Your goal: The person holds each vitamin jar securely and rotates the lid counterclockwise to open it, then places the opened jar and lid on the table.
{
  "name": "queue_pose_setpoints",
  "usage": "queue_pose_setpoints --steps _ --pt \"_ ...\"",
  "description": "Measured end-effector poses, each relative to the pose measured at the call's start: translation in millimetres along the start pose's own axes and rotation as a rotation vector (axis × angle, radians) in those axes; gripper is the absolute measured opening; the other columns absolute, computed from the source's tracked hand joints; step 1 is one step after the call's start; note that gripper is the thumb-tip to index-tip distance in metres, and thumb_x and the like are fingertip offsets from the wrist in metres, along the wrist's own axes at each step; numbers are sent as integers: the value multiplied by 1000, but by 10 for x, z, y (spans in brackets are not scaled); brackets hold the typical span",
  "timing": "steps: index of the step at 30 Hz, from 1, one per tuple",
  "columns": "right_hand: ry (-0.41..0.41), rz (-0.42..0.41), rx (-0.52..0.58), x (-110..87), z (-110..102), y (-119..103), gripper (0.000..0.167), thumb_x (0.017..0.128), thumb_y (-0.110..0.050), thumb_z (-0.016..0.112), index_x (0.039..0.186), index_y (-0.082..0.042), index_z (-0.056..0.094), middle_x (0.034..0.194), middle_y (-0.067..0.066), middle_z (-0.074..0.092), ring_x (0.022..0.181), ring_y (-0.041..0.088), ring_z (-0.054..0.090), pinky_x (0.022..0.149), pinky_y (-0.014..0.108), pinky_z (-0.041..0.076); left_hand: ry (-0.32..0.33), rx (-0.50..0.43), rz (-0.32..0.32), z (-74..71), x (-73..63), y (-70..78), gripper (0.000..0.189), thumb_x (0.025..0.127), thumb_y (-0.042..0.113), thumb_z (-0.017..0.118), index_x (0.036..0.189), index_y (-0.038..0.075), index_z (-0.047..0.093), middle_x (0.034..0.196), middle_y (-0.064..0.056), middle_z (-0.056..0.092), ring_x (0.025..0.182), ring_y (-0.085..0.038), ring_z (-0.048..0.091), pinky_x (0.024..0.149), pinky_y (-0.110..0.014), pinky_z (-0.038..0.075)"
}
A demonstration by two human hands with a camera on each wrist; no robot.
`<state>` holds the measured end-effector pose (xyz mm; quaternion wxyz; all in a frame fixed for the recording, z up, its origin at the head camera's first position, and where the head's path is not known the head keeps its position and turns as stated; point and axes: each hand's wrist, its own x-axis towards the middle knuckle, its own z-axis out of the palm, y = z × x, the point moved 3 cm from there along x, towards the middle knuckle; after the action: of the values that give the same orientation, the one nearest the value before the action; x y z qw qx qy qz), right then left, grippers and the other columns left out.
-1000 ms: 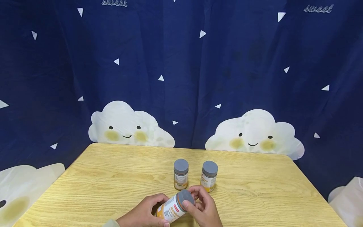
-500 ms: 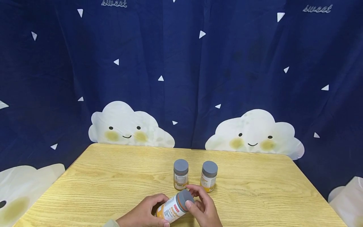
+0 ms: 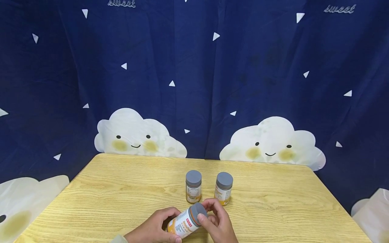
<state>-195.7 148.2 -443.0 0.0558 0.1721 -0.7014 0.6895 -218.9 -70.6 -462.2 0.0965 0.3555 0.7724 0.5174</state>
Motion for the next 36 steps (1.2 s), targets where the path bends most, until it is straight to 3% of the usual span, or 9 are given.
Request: queue_pose_setpoints --steps 7,11,19,27,36 --pt "-54 -47 -31 -4 -26 -11 30 93 -3 48 123 -2 53 106 16 54 92 21 54 62 33 50 0 1 -3 -1 4 -1 40 80 31 79 114 20 61 104 12 63 93 -4 57 82 -22 47" --pt "-40 -44 -25 -3 -21 -13 30 94 -3 46 124 -1 50 107 19 53 88 21 54 57 34 49 -1 3 3 1 8 -3 40 80 31 80 114 20 61 103 12 63 92 -3 57 81 -22 47" --pt "-33 -11 57 4 -5 35 25 93 1 51 116 8 44 106 20 53 95 20 55 78 30 52 -1 -2 10 4 5 3 40 79 29 80 113 19 61 102 12 63 91 -3 57 81 -22 48" --pt "-34 -28 44 11 -8 41 24 91 3 54 114 5 48 105 20 54 95 19 55 78 31 53 -12 -17 -1 4 1 -4 39 82 29 79 114 19 61 103 11 63 92 -4 58 81 -23 48" --pt "-76 -132 32 16 -24 40 33 89 5 49 122 4 49 111 16 54 95 21 54 79 29 50 -4 -19 -12 -2 0 4 39 81 31 79 114 19 61 103 11 63 92 -4 57 81 -22 47"
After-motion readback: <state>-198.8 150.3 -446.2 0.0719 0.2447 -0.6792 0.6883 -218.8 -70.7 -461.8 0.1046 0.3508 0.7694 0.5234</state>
